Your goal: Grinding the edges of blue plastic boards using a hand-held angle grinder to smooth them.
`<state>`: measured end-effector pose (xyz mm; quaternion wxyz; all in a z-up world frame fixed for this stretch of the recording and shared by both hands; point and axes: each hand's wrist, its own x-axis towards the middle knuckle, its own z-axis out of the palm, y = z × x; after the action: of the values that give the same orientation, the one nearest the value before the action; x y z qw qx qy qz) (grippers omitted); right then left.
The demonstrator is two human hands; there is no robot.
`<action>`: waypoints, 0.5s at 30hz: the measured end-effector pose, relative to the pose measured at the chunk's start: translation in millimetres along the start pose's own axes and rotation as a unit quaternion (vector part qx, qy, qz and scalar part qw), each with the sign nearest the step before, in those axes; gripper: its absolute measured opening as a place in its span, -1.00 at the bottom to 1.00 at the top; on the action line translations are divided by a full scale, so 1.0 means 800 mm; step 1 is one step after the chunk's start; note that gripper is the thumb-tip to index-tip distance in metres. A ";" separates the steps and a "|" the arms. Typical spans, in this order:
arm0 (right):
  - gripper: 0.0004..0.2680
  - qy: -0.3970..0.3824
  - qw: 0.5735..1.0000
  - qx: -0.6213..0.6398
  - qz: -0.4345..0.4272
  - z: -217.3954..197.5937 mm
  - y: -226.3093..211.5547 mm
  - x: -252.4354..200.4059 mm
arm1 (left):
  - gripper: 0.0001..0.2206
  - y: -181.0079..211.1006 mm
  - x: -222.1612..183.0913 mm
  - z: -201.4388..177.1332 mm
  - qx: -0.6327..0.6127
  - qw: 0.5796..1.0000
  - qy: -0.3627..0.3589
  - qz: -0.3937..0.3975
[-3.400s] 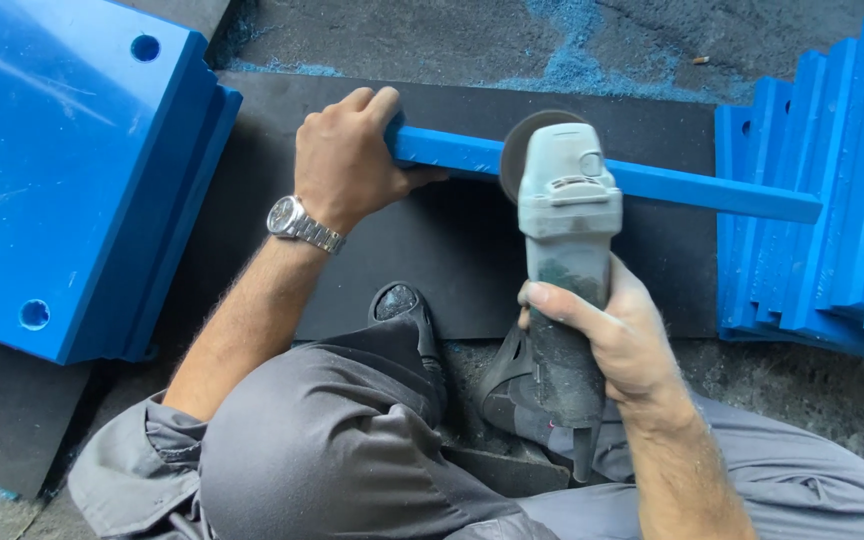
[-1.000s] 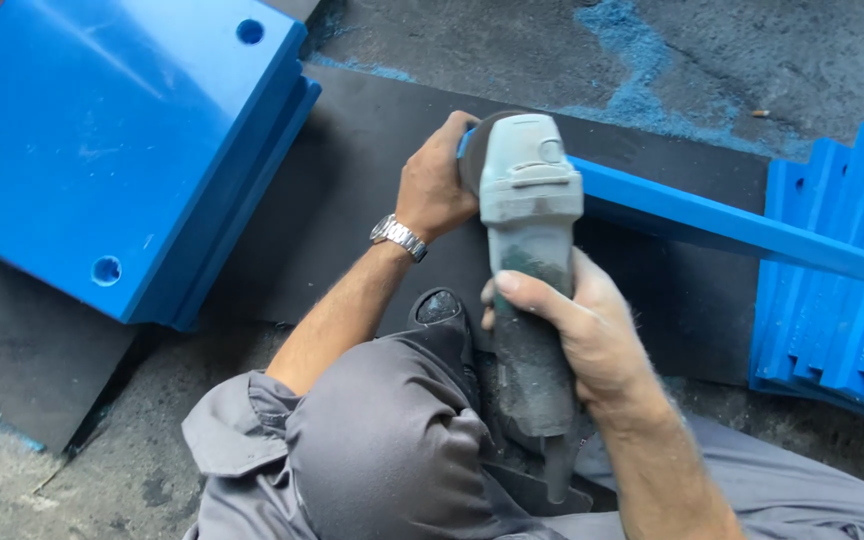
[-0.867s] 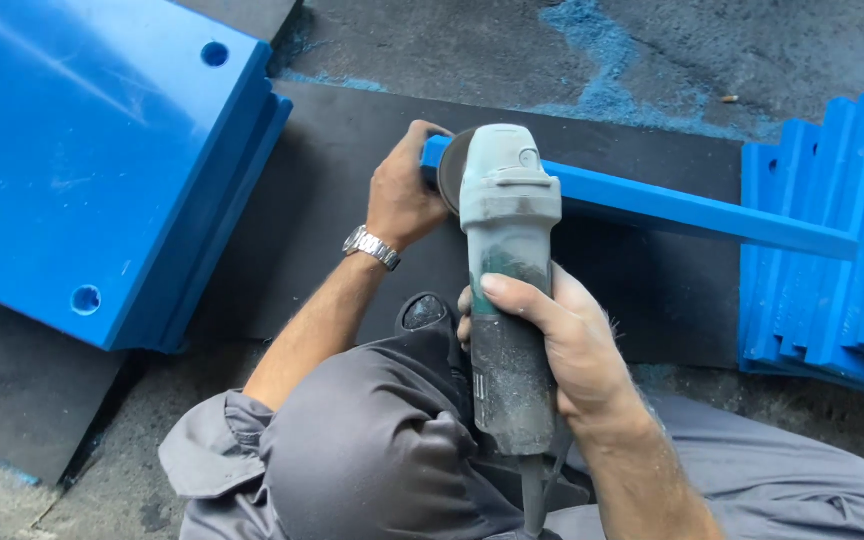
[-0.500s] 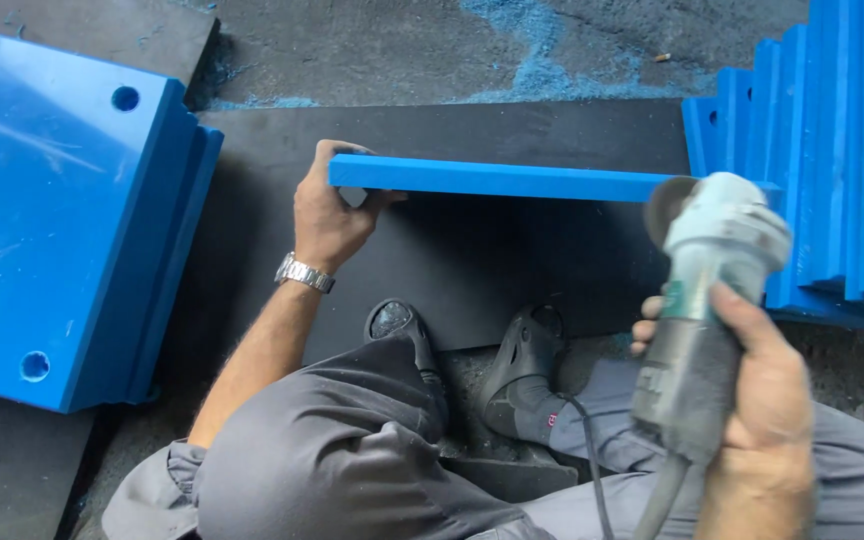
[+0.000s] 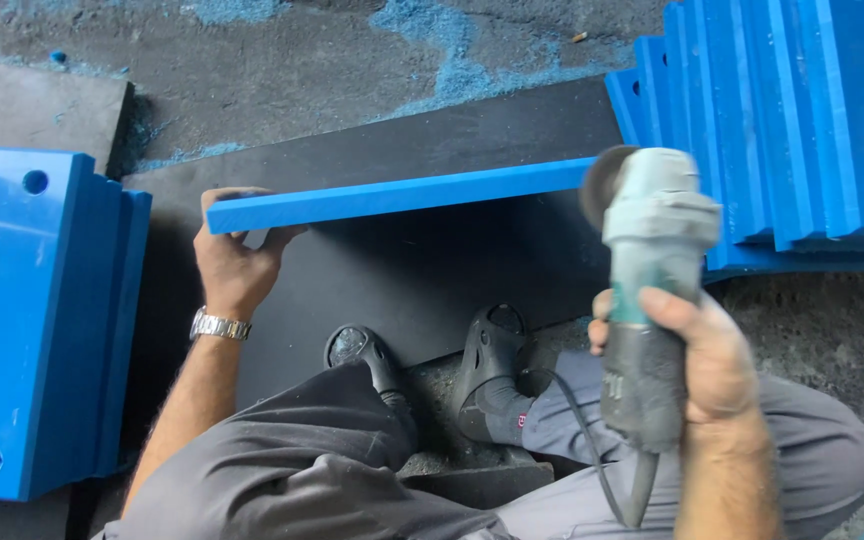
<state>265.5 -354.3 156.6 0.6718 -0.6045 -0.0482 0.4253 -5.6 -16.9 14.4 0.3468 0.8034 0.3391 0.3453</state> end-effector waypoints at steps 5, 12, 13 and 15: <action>-0.62 -0.050 0.996 -0.023 0.073 0.060 -0.002 -0.012 | -0.51 0.008 -0.005 0.000 0.013 1.000 -0.004 -0.012; -0.64 0.026 0.995 0.010 0.097 0.031 -0.015 0.000 | -0.48 -0.004 -0.013 0.000 0.053 0.999 0.005 0.003; -0.64 0.028 0.994 0.011 0.101 0.012 -0.017 0.001 | -0.48 -0.008 -0.018 0.000 0.053 0.999 0.001 0.000; -0.64 0.093 0.994 0.014 0.056 -0.024 -0.023 0.009 | -0.47 -0.018 -0.018 0.002 0.076 0.997 -0.006 -0.002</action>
<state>290.5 -362.7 164.3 0.6570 -0.6338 0.0545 0.4045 -16.8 -21.2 -2.2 0.2873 0.8290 0.3637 0.3131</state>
